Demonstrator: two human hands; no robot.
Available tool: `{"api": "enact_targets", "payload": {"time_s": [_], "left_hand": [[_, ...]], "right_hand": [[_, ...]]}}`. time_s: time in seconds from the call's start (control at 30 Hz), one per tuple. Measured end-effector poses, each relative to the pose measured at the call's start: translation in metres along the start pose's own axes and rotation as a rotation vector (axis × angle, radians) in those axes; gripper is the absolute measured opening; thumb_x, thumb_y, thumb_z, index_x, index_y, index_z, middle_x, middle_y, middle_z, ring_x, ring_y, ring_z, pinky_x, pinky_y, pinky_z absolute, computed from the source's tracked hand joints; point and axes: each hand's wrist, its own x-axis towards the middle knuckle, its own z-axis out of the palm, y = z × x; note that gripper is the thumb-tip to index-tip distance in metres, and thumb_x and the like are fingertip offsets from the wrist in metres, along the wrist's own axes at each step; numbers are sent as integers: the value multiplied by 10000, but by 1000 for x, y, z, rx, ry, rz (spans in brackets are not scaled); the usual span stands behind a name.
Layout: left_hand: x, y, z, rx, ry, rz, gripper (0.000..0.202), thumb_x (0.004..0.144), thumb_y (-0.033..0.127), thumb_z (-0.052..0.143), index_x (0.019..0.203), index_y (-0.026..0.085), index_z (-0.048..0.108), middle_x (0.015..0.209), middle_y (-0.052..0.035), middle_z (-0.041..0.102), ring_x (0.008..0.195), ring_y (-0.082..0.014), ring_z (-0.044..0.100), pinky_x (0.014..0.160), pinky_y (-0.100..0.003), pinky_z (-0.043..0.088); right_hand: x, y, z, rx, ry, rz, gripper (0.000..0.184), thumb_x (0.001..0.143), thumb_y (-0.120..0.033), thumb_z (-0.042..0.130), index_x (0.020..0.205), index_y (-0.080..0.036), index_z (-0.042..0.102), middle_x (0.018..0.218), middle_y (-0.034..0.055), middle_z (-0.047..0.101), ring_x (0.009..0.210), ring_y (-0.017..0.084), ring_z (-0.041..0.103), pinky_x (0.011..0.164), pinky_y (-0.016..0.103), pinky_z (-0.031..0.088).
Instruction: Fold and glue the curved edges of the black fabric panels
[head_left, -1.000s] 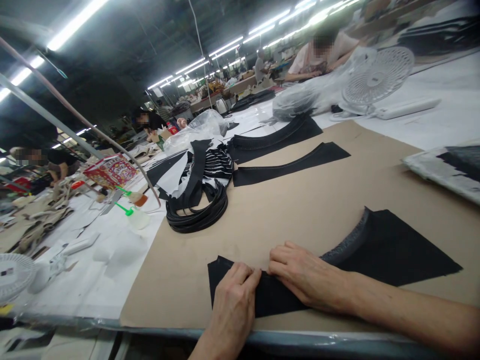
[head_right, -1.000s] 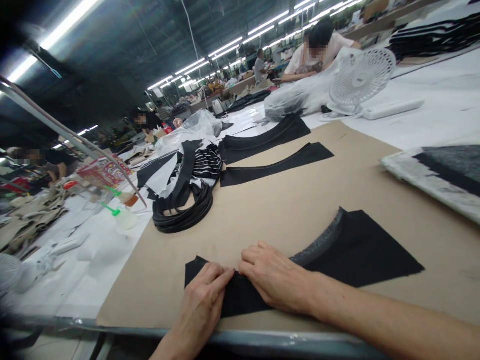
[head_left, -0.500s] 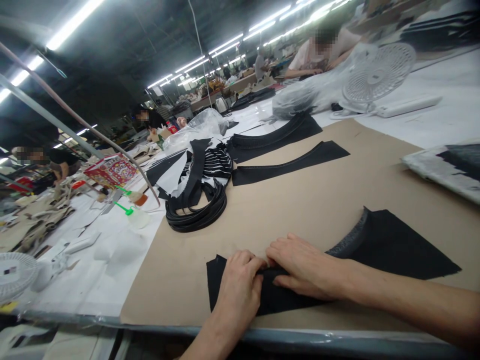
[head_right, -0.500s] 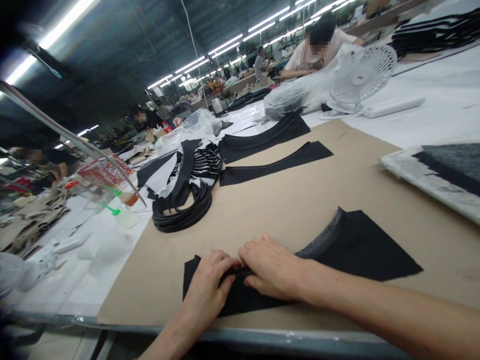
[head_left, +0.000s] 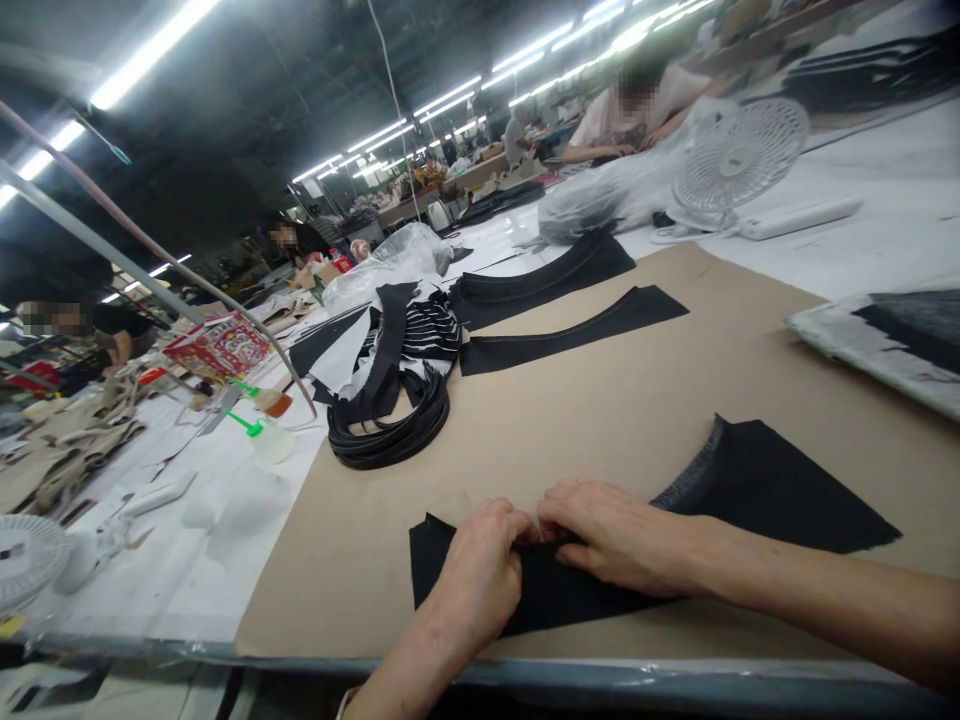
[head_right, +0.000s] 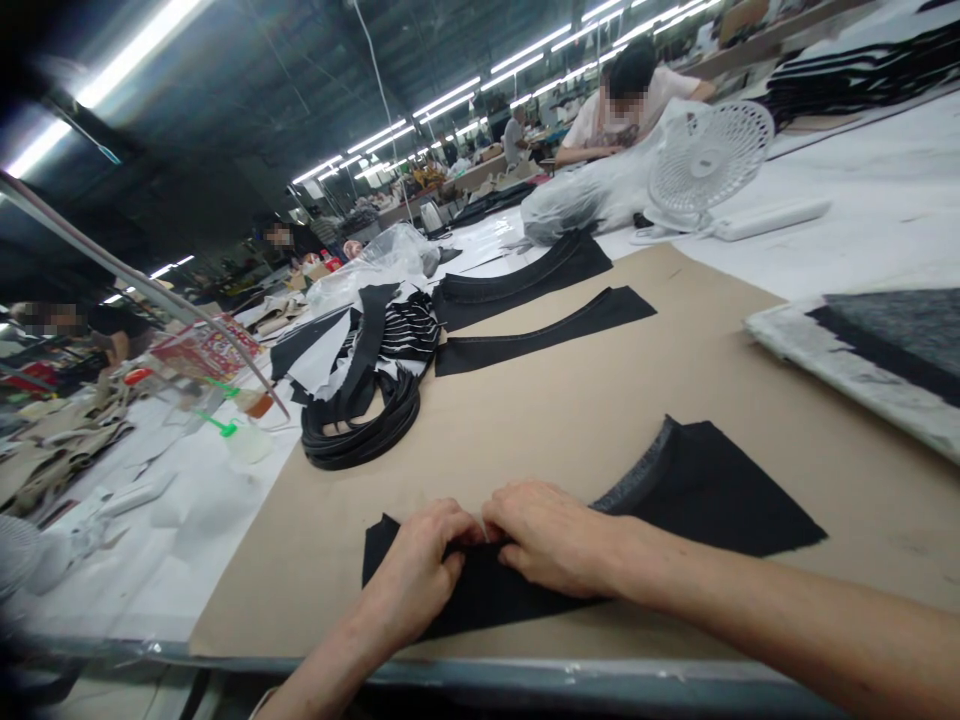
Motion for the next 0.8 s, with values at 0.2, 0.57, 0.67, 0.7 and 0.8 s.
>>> {"api": "enact_targets", "payload": {"time_s": [0.2, 0.57, 0.67, 0.7, 0.8], "left_hand": [[-7, -8, 7, -34, 45, 46, 429, 727, -30, 433, 902, 229, 727, 930, -8, 678, 918, -164, 616, 835, -279, 460], [-7, -9, 5, -78, 37, 36, 392, 715, -23, 462, 888, 212, 724, 921, -18, 667, 918, -172, 612, 829, -281, 461], [-8, -8, 6, -75, 41, 45, 408, 724, -28, 457, 903, 220, 728, 922, -18, 663, 920, -172, 609, 833, -282, 460], [-9, -8, 7, -76, 43, 52, 427, 729, -33, 452, 920, 227, 732, 926, -17, 662, 919, -171, 609, 832, -281, 460], [-10, -9, 10, -78, 59, 69, 474, 757, -41, 430, 960, 255, 740, 925, -14, 659, 906, -166, 610, 811, -277, 466]], "right_hand": [[-7, 7, 7, 37, 68, -53, 131, 793, -122, 597, 899, -195, 618, 916, 33, 627, 878, 200, 589, 778, 300, 414], [-2, 2, -11, -13, -48, 93, 73, 738, -197, 641, 808, -208, 623, 776, 13, 649, 755, 203, 586, 656, 294, 363], [-4, 3, -8, -12, -27, 68, 62, 755, -194, 652, 806, -204, 619, 855, 24, 656, 830, 216, 588, 726, 314, 387], [-5, 3, -7, -5, -11, 57, 72, 760, -184, 655, 819, -201, 618, 882, 26, 652, 857, 218, 585, 753, 319, 394], [-9, 6, -1, 30, 38, 22, 106, 781, -145, 646, 868, -195, 615, 912, 29, 635, 885, 212, 578, 783, 318, 409]]}}
